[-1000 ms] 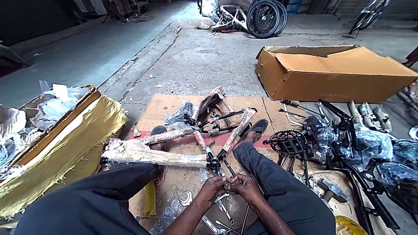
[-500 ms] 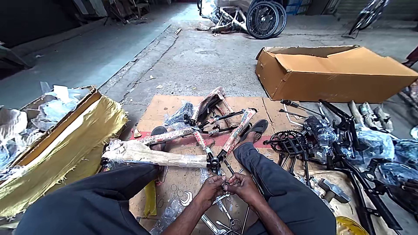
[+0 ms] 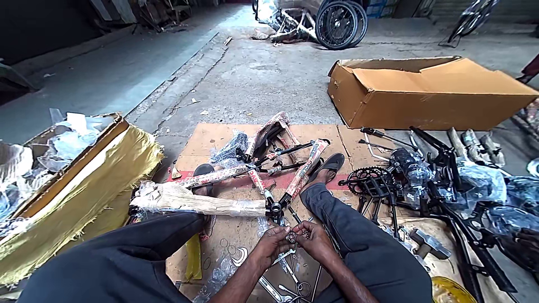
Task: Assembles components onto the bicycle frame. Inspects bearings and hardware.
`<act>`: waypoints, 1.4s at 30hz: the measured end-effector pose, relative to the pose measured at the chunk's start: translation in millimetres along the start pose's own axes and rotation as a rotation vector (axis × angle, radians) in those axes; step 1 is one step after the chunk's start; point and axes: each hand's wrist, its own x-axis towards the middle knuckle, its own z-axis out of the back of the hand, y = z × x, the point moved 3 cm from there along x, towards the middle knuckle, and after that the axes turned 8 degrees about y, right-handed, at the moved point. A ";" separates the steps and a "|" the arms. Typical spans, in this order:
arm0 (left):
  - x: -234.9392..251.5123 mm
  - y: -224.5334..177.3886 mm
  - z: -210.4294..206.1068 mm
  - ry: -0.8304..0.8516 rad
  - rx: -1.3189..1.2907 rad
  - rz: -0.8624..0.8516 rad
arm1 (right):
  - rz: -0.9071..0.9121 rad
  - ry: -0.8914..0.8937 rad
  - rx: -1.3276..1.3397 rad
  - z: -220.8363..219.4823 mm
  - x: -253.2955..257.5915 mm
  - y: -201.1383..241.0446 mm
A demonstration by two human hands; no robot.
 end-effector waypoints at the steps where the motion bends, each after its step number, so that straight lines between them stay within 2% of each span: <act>1: -0.2 -1.6 -0.6 0.010 0.001 0.001 | 0.014 0.020 0.026 1.0 0.1 -0.2; 5: 0.4 -0.3 5.1 -0.011 0.033 0.036 | 0.024 0.064 0.021 -2.5 -2.1 3.1; 8: 0.1 2.9 4.5 -0.059 0.006 0.014 | -0.025 -0.011 -0.007 -5.4 -2.7 1.4; 10: 0.5 3.6 1.9 -0.040 -0.041 -0.010 | -0.037 -0.057 0.080 -4.6 -3.1 -0.2; 13: 1.0 0.7 0.8 -0.046 -0.023 0.007 | 0.014 0.000 0.212 -4.8 -4.5 0.7; 18: -0.7 2.7 3.4 -0.119 0.042 0.053 | 0.013 0.043 0.109 -7.2 -3.0 2.0; 22: 0.1 -3.0 3.4 -0.084 -0.037 -0.003 | -0.009 0.046 0.268 -5.8 -2.8 0.0; 26: 0.9 -4.5 2.6 -0.127 -0.042 0.004 | -0.005 0.070 0.393 -5.6 -3.4 1.9; 33: 0.7 -6.3 -3.2 -0.185 0.056 -0.023 | -0.011 0.052 0.344 -7.5 -2.4 -0.3; 40: 2.9 -4.0 -7.1 -0.215 0.131 -0.036 | -0.048 -0.031 0.043 -5.6 -2.1 -2.7; 42: 2.7 -4.0 -5.7 -0.222 0.102 -0.023 | -0.051 -0.012 0.117 -6.2 -2.6 -1.0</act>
